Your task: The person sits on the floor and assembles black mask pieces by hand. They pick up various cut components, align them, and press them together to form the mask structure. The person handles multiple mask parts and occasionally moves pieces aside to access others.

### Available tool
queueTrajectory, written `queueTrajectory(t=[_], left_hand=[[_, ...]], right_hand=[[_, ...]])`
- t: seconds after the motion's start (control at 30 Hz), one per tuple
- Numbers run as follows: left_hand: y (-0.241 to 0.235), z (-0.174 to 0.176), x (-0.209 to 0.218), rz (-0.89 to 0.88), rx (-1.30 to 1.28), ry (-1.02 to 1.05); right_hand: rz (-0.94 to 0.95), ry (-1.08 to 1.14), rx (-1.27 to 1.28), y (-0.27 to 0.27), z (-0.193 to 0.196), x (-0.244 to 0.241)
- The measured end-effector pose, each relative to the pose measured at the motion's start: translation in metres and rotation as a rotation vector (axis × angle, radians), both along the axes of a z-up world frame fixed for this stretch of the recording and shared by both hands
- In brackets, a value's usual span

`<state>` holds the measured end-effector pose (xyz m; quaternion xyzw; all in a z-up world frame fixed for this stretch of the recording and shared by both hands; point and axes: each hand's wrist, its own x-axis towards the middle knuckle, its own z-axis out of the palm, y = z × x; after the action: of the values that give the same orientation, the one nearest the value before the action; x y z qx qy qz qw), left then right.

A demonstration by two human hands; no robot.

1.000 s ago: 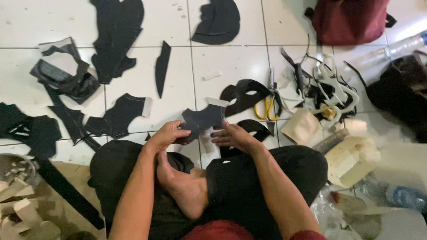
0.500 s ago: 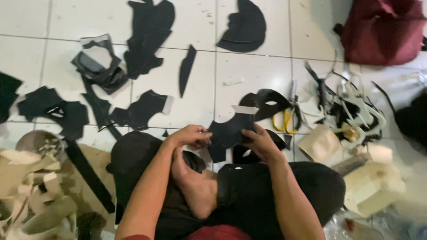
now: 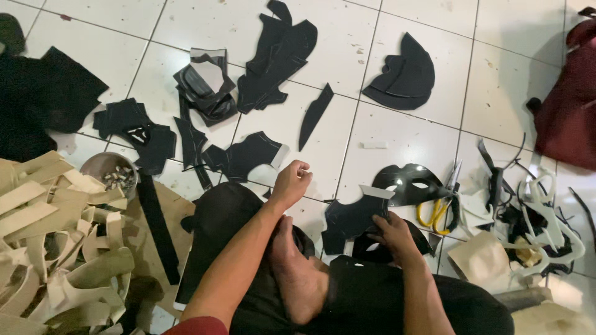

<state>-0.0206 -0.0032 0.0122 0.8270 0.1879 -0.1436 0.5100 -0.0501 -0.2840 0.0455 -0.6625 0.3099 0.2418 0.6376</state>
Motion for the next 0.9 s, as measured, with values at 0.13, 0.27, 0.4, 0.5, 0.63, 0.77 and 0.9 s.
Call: queueTrajectory(t=[0.13,0.27,0.4,0.5,0.63,0.77,0.9], left_hand=[[0.028,0.037,0.018,-0.005,0.064,-0.104],[0.083,0.046,0.034,0.086,0.087,-0.11],[0.113,0.015,0.035,0.169,0.218,0.15],[0.099,0.02,0.039,0.109,0.229,0.038],[0.089,0.006,0.041,0.034,0.248,-0.035],[0.106,0.055,0.038,0.191,0.204,-0.068],[0.166,0.071,0.023,0.418,0.476,0.034]], right_hand=[[0.003,0.0,0.008,0.006,0.009,0.001],[0.071,0.065,-0.108,0.02,0.031,0.008],[0.133,0.093,-0.13,0.012,0.016,0.011],[0.149,0.08,-0.14,0.011,0.012,0.012],[0.151,0.129,-0.144,0.023,0.035,0.013],[0.148,0.162,-0.154,0.037,0.063,0.015],[0.145,0.159,-0.152,0.033,0.053,0.015]])
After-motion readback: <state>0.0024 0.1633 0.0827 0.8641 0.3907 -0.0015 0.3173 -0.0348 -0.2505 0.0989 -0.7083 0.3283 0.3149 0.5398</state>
